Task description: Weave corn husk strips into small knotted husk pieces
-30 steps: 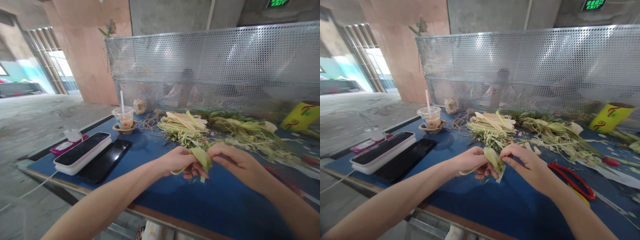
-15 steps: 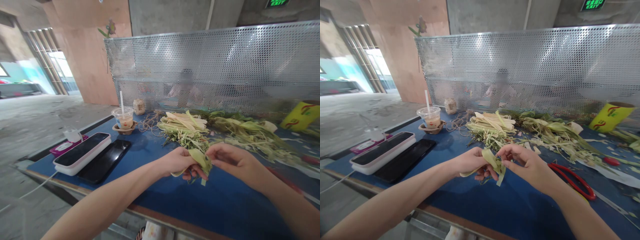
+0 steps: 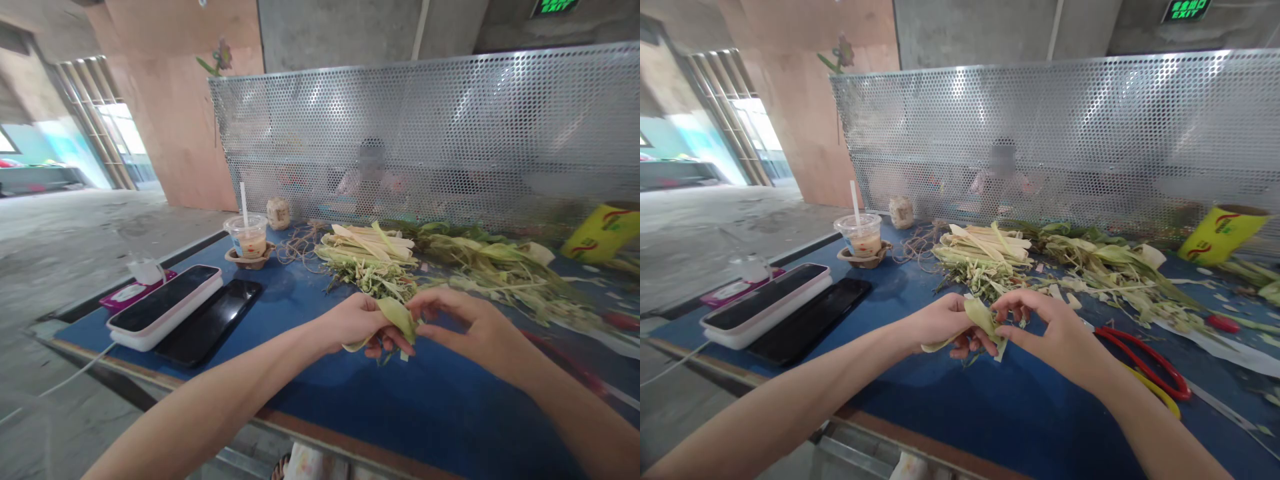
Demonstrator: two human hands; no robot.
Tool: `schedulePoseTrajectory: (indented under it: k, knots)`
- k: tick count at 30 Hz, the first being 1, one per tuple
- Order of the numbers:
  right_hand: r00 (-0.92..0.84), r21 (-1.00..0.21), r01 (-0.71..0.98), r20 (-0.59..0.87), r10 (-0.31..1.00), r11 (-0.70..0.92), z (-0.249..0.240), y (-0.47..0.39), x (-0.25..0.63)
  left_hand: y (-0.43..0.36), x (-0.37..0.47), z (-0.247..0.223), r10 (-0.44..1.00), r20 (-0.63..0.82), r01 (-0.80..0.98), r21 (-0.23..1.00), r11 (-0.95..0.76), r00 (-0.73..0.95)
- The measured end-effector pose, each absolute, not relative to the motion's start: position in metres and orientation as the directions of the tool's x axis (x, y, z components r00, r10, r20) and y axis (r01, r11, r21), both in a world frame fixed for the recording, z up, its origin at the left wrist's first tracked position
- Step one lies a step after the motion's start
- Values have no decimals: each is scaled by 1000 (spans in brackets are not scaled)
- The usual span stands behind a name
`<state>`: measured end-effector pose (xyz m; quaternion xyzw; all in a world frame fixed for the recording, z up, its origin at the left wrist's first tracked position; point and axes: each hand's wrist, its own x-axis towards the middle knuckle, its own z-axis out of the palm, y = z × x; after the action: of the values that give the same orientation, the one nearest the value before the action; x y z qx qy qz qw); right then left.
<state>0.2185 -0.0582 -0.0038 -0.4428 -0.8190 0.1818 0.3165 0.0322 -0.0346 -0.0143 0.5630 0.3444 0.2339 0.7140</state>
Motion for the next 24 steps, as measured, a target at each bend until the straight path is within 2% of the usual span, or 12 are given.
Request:
schedulePoseTrajectory:
  k: [6,9,13,20,24]
  knots:
    - [-474,-494,567,459,751,659,-4,-58,214,-35,34,-17,735,-213,108,976,188,644]
    - [-488,-431,594,478,730,679,-5,-60,212,-35,35,-17,767,-223,85,973,217,602]
    - [-464,-332,622,573,675,709,-10,-62,207,-35,36,-16,784,-201,42,975,219,587]
    - [-351,-429,675,529,773,600,-13,-64,204,-36,37,-16,780,-210,62,975,215,590]
    - [-412,-368,638,579,703,677,-14,-61,206,-35,36,-16,800,-211,169,976,138,561]
